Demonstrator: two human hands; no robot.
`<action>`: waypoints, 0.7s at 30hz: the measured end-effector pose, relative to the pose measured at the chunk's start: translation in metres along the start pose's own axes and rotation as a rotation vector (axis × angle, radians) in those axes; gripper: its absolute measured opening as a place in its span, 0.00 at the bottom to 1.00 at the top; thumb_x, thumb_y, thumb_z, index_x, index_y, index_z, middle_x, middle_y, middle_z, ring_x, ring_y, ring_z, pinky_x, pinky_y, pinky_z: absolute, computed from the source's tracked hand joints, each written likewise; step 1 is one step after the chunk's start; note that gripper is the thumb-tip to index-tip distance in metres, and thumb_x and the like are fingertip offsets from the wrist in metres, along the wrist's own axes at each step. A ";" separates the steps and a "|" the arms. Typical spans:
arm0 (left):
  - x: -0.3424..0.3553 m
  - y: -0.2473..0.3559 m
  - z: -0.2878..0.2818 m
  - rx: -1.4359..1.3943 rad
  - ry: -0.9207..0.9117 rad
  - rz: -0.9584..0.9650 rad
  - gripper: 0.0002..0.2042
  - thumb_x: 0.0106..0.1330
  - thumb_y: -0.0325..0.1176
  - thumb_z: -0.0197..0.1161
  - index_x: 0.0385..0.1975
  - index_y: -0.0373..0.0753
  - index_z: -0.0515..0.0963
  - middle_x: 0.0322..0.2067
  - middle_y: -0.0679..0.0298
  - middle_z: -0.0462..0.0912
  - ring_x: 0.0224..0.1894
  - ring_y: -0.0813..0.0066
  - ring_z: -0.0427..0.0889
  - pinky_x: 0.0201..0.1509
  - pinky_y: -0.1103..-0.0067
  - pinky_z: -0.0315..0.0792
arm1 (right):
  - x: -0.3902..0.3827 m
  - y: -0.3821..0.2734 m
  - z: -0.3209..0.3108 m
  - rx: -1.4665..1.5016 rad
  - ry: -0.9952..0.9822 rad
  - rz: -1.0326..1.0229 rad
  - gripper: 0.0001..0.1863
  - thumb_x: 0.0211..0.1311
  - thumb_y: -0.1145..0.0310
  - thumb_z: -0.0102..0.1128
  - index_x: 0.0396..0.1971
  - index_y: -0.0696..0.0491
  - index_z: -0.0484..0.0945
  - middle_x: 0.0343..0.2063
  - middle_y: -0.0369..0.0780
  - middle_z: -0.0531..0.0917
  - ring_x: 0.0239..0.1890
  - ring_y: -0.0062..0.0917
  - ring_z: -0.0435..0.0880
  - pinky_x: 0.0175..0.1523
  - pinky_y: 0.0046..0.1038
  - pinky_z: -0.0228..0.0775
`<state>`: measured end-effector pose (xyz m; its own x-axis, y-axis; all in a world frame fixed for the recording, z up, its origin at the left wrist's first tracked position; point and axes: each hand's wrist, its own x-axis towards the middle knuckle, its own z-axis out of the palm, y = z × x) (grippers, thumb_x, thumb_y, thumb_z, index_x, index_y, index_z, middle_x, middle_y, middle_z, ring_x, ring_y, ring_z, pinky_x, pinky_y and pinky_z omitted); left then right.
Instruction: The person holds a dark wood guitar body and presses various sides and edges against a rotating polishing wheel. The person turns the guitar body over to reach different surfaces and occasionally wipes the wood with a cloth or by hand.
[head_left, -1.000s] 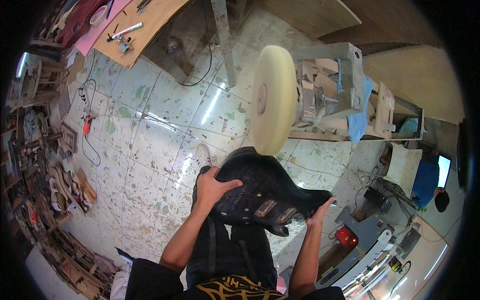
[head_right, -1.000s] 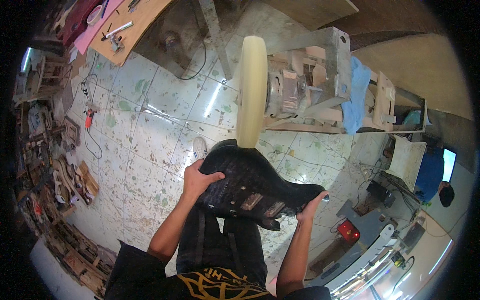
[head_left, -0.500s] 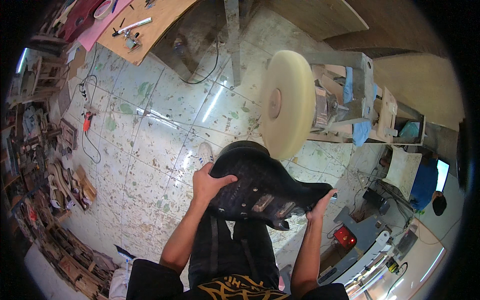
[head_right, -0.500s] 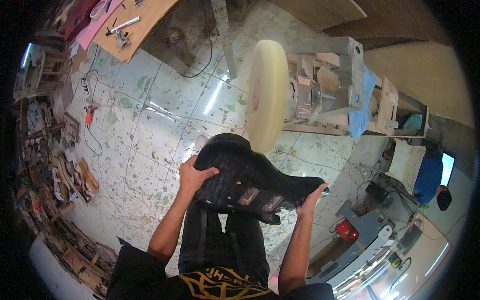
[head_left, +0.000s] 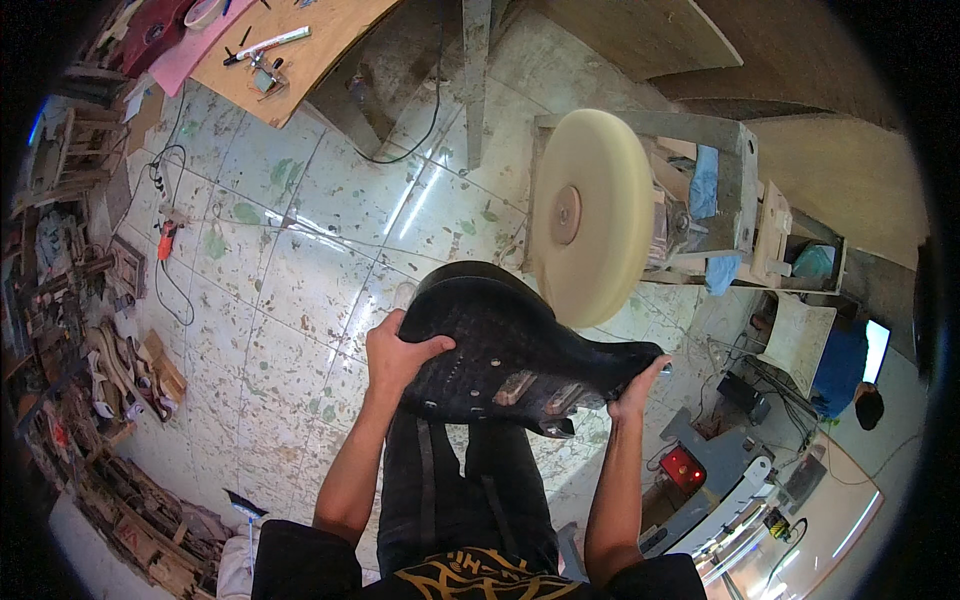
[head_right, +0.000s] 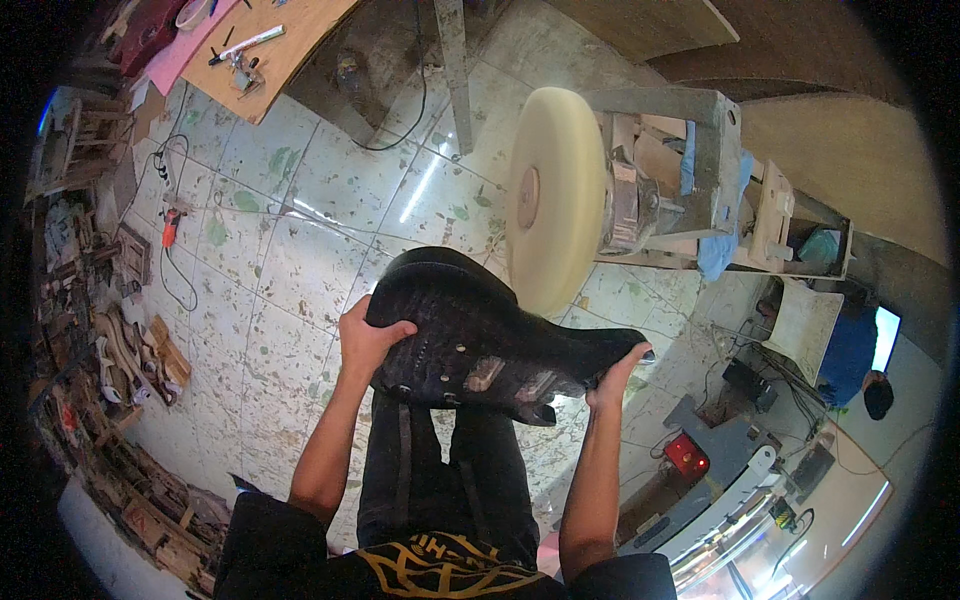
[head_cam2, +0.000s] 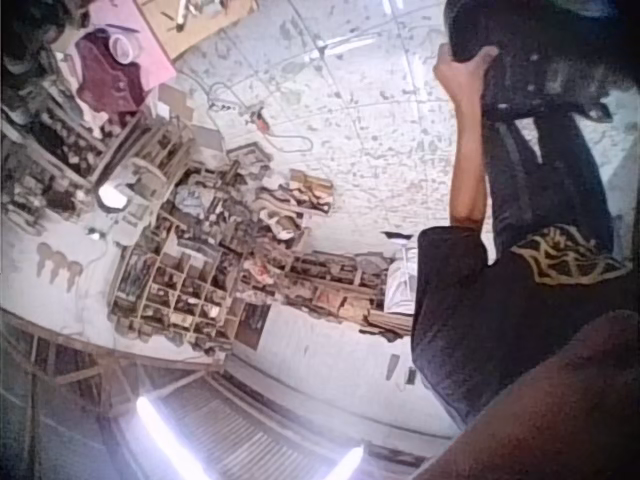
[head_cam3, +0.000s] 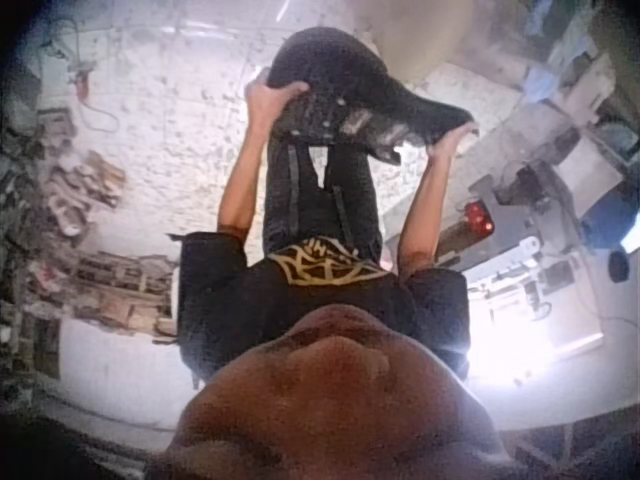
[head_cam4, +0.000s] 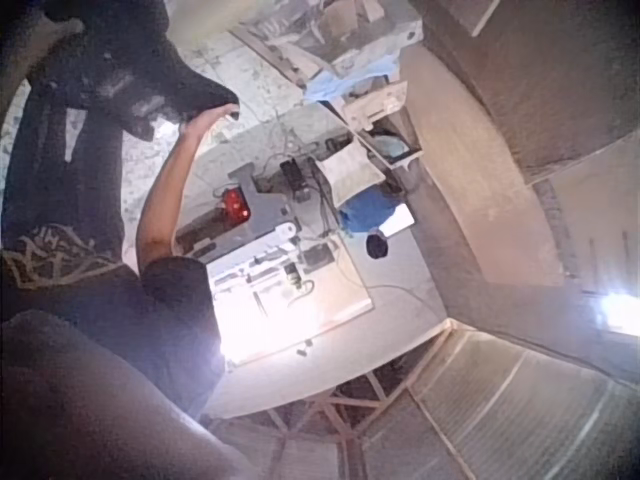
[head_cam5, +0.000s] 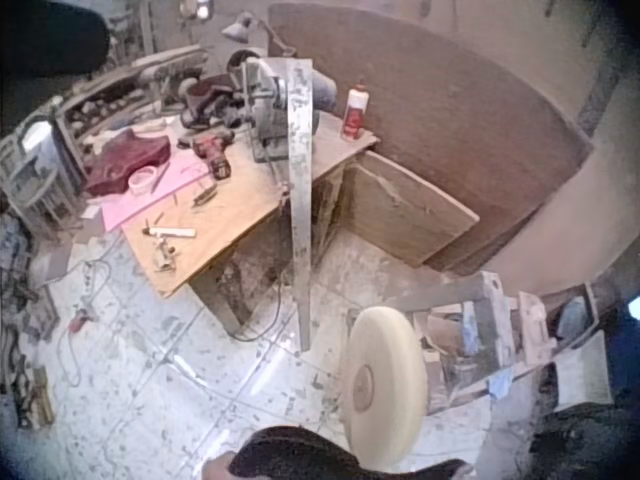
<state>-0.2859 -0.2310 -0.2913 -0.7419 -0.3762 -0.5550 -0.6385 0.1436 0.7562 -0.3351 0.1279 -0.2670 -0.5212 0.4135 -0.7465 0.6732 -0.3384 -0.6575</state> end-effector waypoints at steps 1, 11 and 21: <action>0.002 0.001 -0.003 0.030 -0.001 0.008 0.24 0.36 0.35 0.78 0.35 0.30 0.79 0.29 0.59 0.84 0.30 0.75 0.82 0.37 0.78 0.76 | 0.001 0.001 0.003 0.026 -0.005 0.014 0.48 0.52 0.22 0.34 0.53 0.52 0.69 0.51 0.41 0.76 0.51 0.35 0.75 0.58 0.39 0.66; 0.022 0.000 -0.029 -0.025 0.067 0.026 0.27 0.32 0.46 0.81 0.28 0.32 0.79 0.25 0.57 0.84 0.29 0.69 0.83 0.36 0.75 0.75 | 0.001 0.002 0.041 0.001 -0.081 0.010 0.49 0.52 0.22 0.32 0.57 0.51 0.66 0.57 0.43 0.71 0.56 0.37 0.71 0.62 0.41 0.62; 0.032 -0.007 -0.058 -0.076 0.095 0.015 0.28 0.32 0.45 0.80 0.30 0.31 0.79 0.26 0.58 0.84 0.29 0.71 0.83 0.36 0.76 0.75 | -0.012 0.012 0.080 -0.004 -0.164 -0.024 0.50 0.54 0.24 0.31 0.65 0.52 0.56 0.62 0.41 0.64 0.61 0.35 0.67 0.64 0.37 0.59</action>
<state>-0.2934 -0.2968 -0.2944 -0.7264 -0.4601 -0.5106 -0.6074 0.0819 0.7902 -0.3627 0.0516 -0.2741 -0.6157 0.2781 -0.7373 0.6612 -0.3268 -0.6753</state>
